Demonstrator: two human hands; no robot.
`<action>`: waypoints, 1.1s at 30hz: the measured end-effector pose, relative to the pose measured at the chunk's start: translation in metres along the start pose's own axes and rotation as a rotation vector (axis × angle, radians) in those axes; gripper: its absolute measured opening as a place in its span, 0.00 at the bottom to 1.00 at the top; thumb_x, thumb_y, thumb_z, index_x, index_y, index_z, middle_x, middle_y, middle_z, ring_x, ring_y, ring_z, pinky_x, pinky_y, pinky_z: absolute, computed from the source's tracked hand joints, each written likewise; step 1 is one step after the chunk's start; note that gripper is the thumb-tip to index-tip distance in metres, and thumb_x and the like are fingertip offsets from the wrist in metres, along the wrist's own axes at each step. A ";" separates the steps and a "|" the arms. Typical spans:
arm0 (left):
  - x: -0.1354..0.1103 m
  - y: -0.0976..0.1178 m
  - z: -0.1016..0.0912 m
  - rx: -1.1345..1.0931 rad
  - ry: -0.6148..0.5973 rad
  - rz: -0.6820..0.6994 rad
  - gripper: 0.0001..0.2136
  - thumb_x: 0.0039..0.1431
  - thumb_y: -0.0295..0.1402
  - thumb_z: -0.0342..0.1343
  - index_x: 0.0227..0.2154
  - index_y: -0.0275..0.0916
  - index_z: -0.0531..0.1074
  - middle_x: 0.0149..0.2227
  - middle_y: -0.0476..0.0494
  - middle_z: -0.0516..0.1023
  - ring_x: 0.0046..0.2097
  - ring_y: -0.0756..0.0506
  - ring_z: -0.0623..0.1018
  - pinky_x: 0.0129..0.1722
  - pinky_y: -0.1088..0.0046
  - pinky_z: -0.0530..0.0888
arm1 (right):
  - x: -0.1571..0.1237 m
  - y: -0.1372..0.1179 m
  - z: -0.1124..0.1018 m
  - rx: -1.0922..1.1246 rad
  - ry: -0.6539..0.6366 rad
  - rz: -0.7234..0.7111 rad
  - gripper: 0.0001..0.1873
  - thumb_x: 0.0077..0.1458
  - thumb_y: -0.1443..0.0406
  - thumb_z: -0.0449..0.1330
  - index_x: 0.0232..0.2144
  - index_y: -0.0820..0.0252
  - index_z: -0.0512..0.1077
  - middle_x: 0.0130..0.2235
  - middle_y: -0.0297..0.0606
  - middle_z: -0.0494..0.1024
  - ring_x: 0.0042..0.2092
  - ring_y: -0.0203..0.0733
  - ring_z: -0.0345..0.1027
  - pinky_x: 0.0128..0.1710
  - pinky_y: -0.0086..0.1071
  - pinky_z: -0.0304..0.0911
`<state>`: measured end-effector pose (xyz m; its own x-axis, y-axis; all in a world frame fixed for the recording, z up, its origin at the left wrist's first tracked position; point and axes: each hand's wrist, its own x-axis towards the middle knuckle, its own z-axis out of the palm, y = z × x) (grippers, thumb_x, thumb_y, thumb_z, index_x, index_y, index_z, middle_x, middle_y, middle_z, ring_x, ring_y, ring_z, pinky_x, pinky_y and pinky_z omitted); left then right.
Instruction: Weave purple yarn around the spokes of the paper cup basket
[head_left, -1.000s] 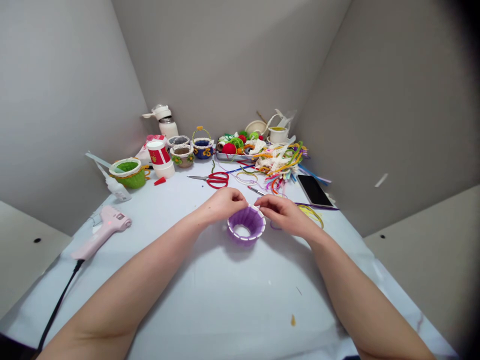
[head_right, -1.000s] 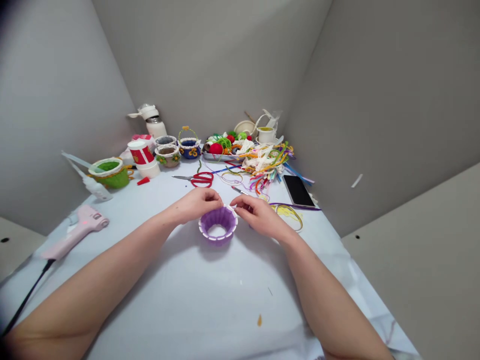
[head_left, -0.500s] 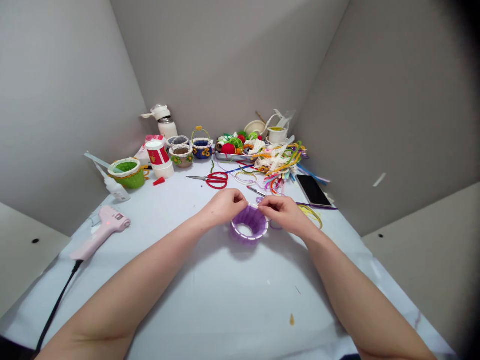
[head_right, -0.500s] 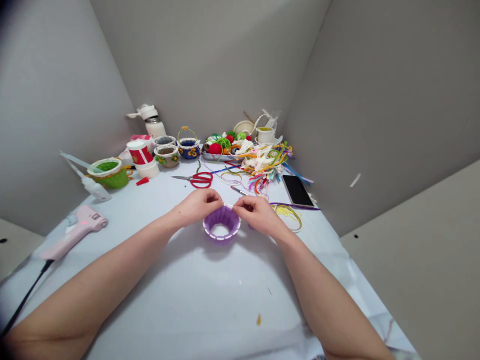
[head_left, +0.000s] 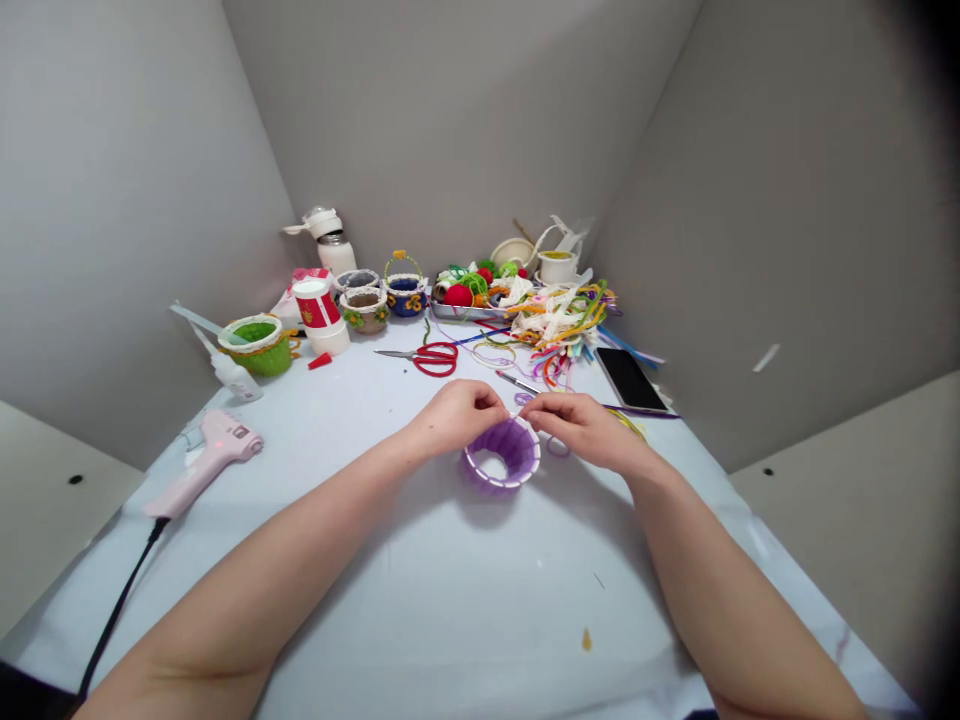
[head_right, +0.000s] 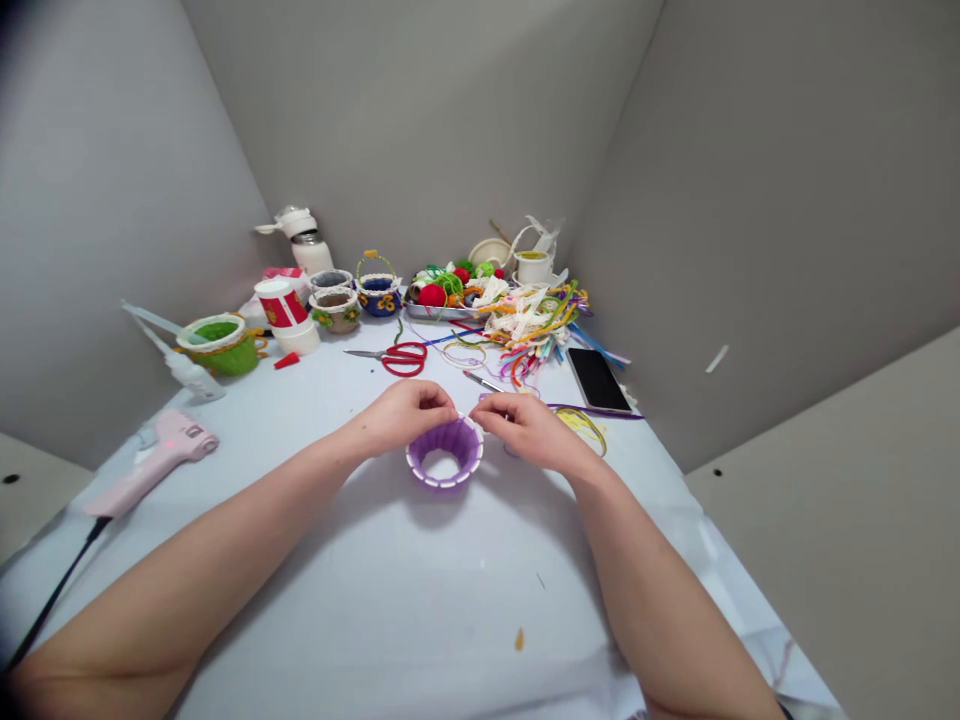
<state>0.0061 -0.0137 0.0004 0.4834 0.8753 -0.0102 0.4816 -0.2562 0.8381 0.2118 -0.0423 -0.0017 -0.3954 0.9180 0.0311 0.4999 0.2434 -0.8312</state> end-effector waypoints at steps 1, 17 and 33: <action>0.000 -0.001 0.000 0.007 0.003 -0.001 0.11 0.50 0.38 0.54 0.28 0.35 0.75 0.28 0.47 0.77 0.30 0.50 0.72 0.28 0.77 0.67 | -0.001 0.001 -0.002 0.000 -0.002 0.005 0.13 0.56 0.56 0.55 0.33 0.59 0.73 0.27 0.32 0.72 0.24 0.33 0.59 0.23 0.28 0.54; 0.002 -0.005 0.001 0.007 0.023 -0.024 0.11 0.49 0.38 0.54 0.28 0.35 0.75 0.29 0.46 0.77 0.31 0.49 0.73 0.28 0.76 0.67 | -0.011 -0.011 -0.005 -0.293 0.116 -0.312 0.08 0.59 0.66 0.54 0.33 0.59 0.73 0.31 0.37 0.74 0.32 0.37 0.66 0.32 0.29 0.59; 0.001 -0.003 0.000 0.006 0.020 -0.046 0.11 0.49 0.38 0.54 0.28 0.36 0.74 0.28 0.47 0.76 0.30 0.50 0.72 0.26 0.77 0.66 | -0.009 -0.004 -0.006 -0.300 -0.001 -0.204 0.07 0.57 0.66 0.55 0.31 0.59 0.73 0.30 0.35 0.73 0.31 0.35 0.64 0.31 0.28 0.58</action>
<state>0.0049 -0.0120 -0.0021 0.4458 0.8943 -0.0381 0.5076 -0.2176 0.8337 0.2178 -0.0493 0.0042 -0.5107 0.8410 0.1788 0.6148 0.5025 -0.6079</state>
